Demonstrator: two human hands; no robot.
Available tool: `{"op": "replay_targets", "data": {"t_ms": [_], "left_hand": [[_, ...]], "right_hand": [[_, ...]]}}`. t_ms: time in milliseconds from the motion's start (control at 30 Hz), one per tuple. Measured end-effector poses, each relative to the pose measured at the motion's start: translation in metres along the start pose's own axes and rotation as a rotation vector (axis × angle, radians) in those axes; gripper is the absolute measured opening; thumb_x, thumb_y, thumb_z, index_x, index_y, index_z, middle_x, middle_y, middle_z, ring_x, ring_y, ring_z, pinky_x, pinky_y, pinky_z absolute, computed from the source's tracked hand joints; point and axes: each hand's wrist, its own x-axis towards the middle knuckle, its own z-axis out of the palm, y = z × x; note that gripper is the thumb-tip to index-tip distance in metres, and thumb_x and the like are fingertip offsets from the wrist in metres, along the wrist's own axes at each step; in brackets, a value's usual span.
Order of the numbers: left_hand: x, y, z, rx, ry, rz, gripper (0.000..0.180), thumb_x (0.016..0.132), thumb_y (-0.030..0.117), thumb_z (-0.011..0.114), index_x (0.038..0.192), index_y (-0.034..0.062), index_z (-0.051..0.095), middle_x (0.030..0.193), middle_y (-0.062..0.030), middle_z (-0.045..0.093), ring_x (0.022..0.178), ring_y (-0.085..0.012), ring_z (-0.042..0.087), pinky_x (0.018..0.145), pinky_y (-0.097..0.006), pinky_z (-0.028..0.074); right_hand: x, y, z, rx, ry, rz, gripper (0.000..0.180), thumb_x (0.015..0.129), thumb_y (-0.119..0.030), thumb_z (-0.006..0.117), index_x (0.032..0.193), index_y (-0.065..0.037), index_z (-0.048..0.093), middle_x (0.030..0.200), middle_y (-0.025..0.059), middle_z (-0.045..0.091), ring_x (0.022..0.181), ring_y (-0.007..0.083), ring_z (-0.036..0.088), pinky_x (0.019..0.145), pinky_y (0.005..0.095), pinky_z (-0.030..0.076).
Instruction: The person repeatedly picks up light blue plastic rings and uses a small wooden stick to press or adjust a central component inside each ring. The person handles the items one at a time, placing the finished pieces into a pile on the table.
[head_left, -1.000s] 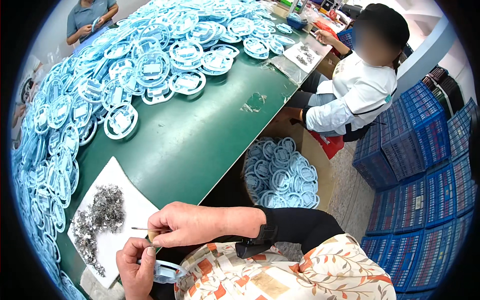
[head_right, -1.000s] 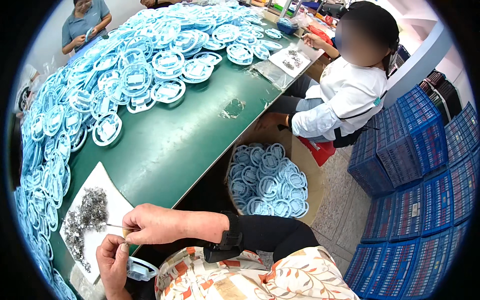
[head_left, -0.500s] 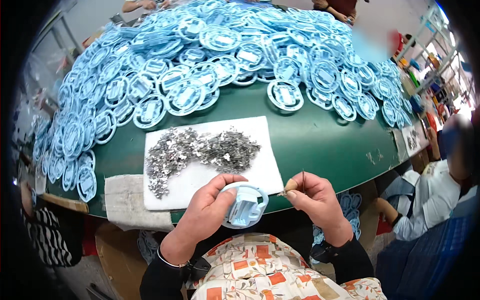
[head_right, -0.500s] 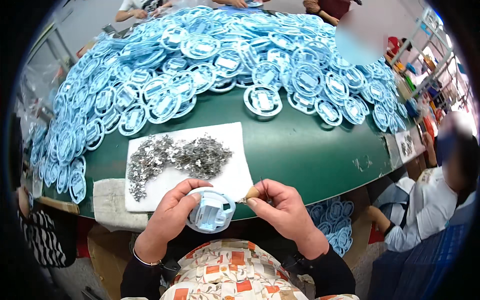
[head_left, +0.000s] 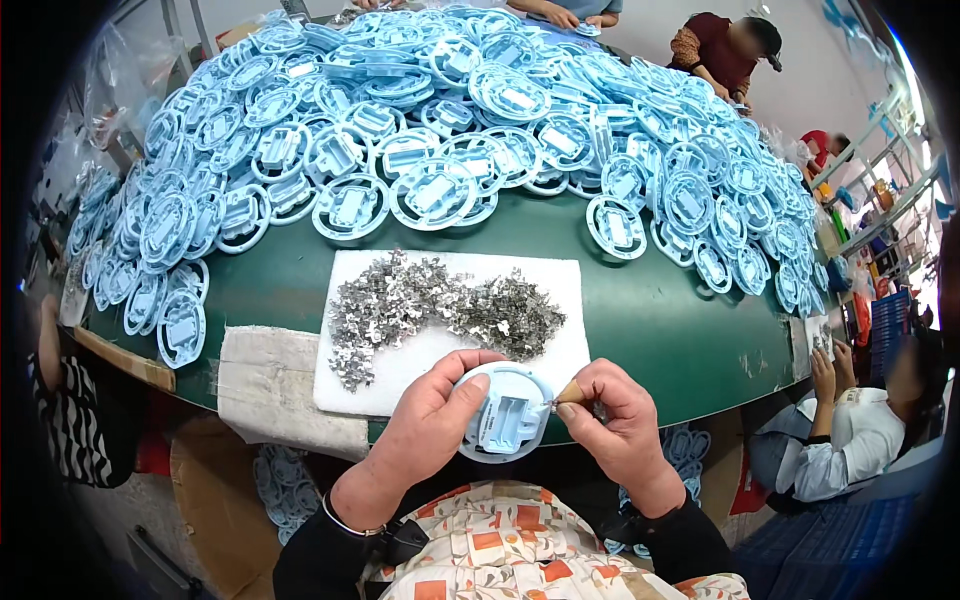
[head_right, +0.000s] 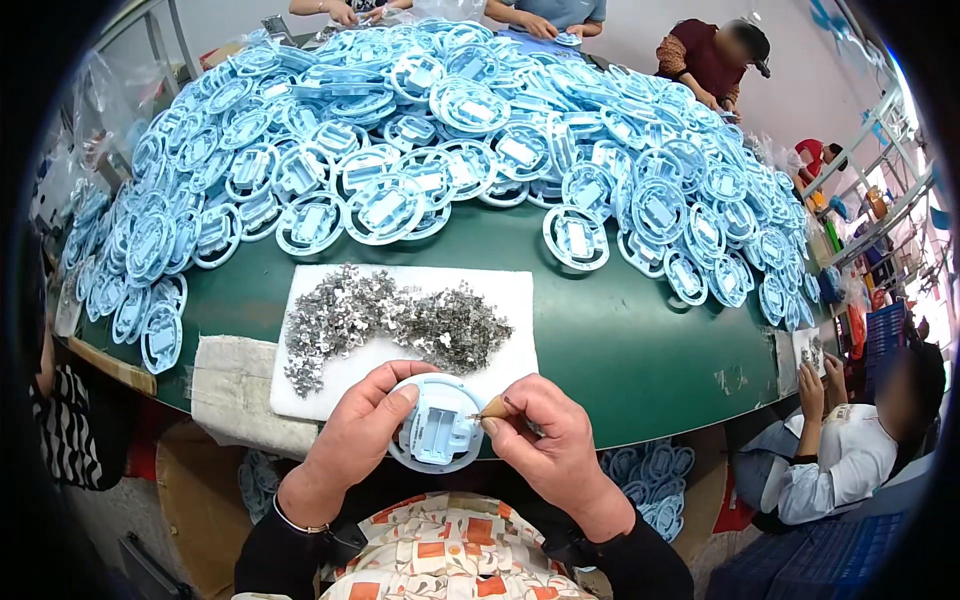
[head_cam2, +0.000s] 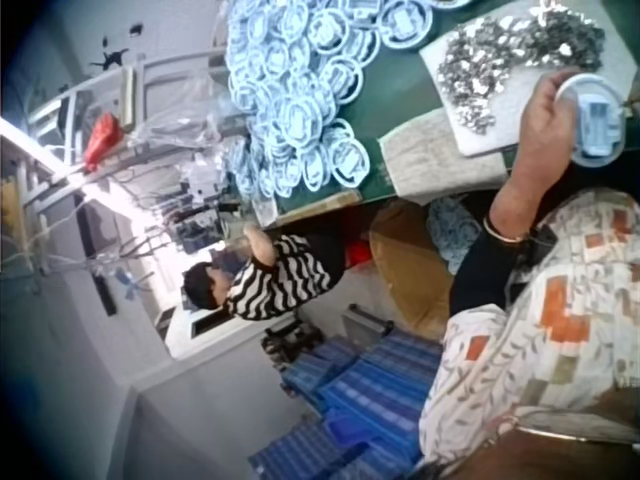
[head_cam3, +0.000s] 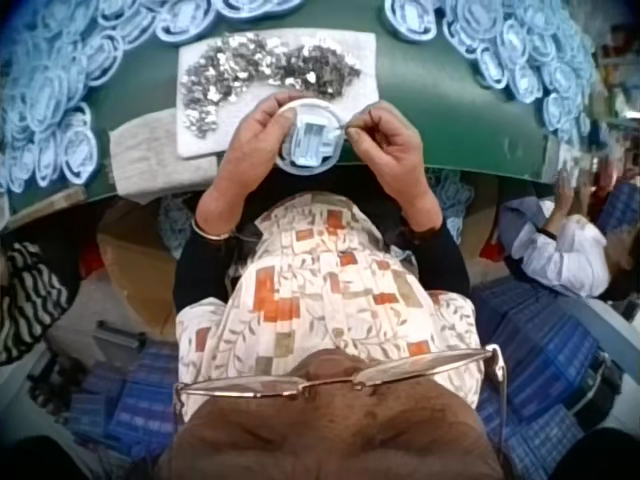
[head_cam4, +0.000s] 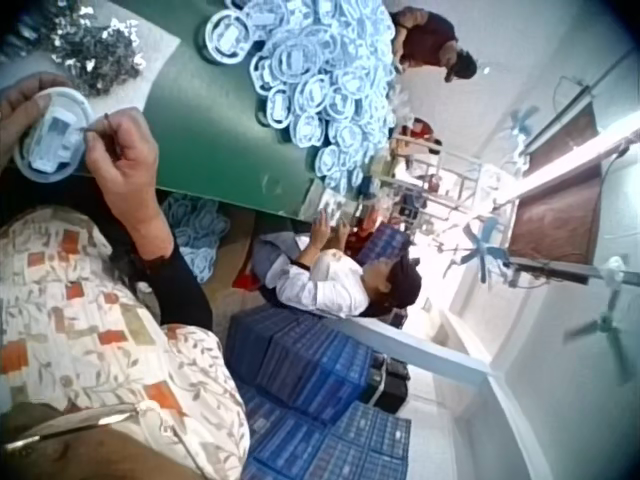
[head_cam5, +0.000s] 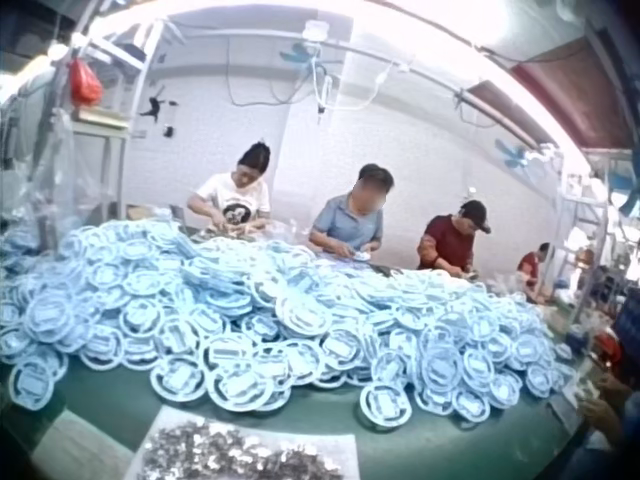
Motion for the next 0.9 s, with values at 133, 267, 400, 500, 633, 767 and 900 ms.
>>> {"op": "replay_targets", "data": {"t_ms": [133,267,400,500,633,767,900], "left_hand": [[0.0,-0.005,-0.004,0.01,0.015,0.028,0.031,0.107,0.016,0.048,0.132,-0.0017,0.052,0.119,-0.0081,0.066,0.103,-0.0106,0.064,0.091,-0.026,0.053],[-0.002,0.001,-0.001,-0.051,0.115,0.071,0.031,0.107,0.018,0.048,0.132,0.0006,0.053,0.117,-0.0068,0.066,0.101,-0.009,0.063,0.087,-0.025,0.053],[0.002,-0.001,0.0,-0.216,0.15,0.157,0.028,0.109,0.016,0.044,0.134,0.0052,0.047,0.117,-0.0045,0.059,0.102,-0.007,0.059,0.087,-0.024,0.052],[0.002,0.004,0.01,-0.312,0.177,0.158,0.027,0.109,0.016,0.044,0.134,0.0073,0.044,0.114,-0.0034,0.058,0.099,-0.0059,0.057,0.084,-0.024,0.051],[0.0,-0.004,0.005,-0.186,0.138,0.142,0.031,0.108,0.021,0.046,0.135,0.0073,0.041,0.112,-0.003,0.059,0.101,-0.0075,0.056,0.084,-0.025,0.05],[-0.002,0.015,0.006,-0.059,-0.086,0.085,0.045,0.099,0.012,0.061,0.139,0.0041,0.042,0.12,-0.0096,0.062,0.111,-0.0126,0.059,0.097,-0.03,0.05],[0.001,0.008,0.004,0.051,-0.144,-0.039,0.054,0.094,0.011,0.071,0.139,0.0017,0.042,0.118,-0.0086,0.063,0.107,-0.0105,0.06,0.093,-0.027,0.052]], "right_hand": [[0.004,-0.002,0.003,-0.091,-0.012,-0.096,0.011,0.085,0.0,0.071,0.092,0.002,0.063,0.092,0.0049,0.059,0.069,0.0079,0.05,0.06,0.0228,0.042],[-0.003,0.002,0.005,0.076,-0.02,0.062,0.008,0.088,0.001,0.069,0.095,0.003,0.065,0.112,0.0074,0.057,0.082,0.007,0.053,0.069,0.0217,0.045],[-0.007,0.009,0.011,0.454,-0.068,0.235,0.008,0.092,-0.001,0.066,0.099,0.003,0.067,0.128,0.0084,0.051,0.093,0.006,0.052,0.077,0.0212,0.044],[-0.009,0.008,0.013,0.645,-0.146,0.371,0.009,0.095,-0.002,0.065,0.103,0.002,0.066,0.117,0.004,0.052,0.091,0.0053,0.049,0.077,0.0206,0.042],[-0.007,0.015,0.005,0.496,-0.181,0.278,0.005,0.093,-0.002,0.066,0.097,0.001,0.065,0.098,0.0003,0.052,0.085,0.0061,0.047,0.073,0.0222,0.039],[0.001,0.01,-0.024,0.189,-0.349,0.168,0.005,0.088,-0.002,0.068,0.092,0.0,0.066,0.1,0.0035,0.055,0.086,0.008,0.05,0.073,0.0239,0.042],[0.003,-0.003,-0.03,0.193,-0.332,0.184,0.005,0.089,-0.003,0.068,0.093,0.0,0.066,0.109,0.0054,0.06,0.089,0.0091,0.055,0.077,0.0243,0.045]]}}
